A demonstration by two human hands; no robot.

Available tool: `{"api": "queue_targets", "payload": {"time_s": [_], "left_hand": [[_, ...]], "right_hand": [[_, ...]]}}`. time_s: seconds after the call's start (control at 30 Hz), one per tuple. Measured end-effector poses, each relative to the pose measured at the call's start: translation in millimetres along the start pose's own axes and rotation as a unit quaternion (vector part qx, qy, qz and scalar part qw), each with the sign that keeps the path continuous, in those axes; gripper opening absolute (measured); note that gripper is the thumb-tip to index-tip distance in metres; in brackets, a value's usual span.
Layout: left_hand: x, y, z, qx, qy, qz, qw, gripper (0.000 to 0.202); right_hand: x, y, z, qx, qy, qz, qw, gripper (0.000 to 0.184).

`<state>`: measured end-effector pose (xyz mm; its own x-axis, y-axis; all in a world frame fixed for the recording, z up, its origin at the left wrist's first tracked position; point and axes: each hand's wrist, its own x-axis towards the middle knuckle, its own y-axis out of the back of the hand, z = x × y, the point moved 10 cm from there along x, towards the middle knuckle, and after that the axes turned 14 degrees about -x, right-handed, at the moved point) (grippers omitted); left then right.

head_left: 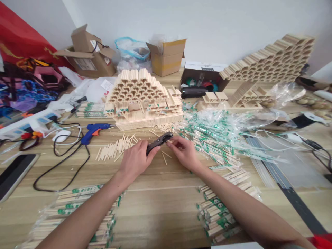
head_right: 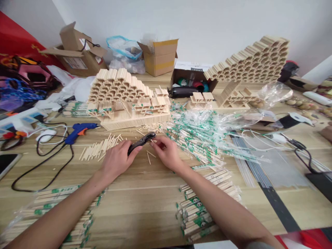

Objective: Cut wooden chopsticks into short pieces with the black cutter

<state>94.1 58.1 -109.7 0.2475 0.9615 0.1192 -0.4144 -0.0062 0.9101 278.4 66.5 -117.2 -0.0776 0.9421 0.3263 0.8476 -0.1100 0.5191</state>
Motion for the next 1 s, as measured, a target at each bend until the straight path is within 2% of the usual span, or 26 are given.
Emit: {"api": "queue_targets", "payload": {"time_s": [1.0], "left_hand": [[0.6, 5.4, 2.0, -0.026, -0.029, 0.028, 0.999, 0.061]], "right_hand": [[-0.8, 2.4, 2.4, -0.026, -0.001, 0.007, 1.0, 0.017]]}}
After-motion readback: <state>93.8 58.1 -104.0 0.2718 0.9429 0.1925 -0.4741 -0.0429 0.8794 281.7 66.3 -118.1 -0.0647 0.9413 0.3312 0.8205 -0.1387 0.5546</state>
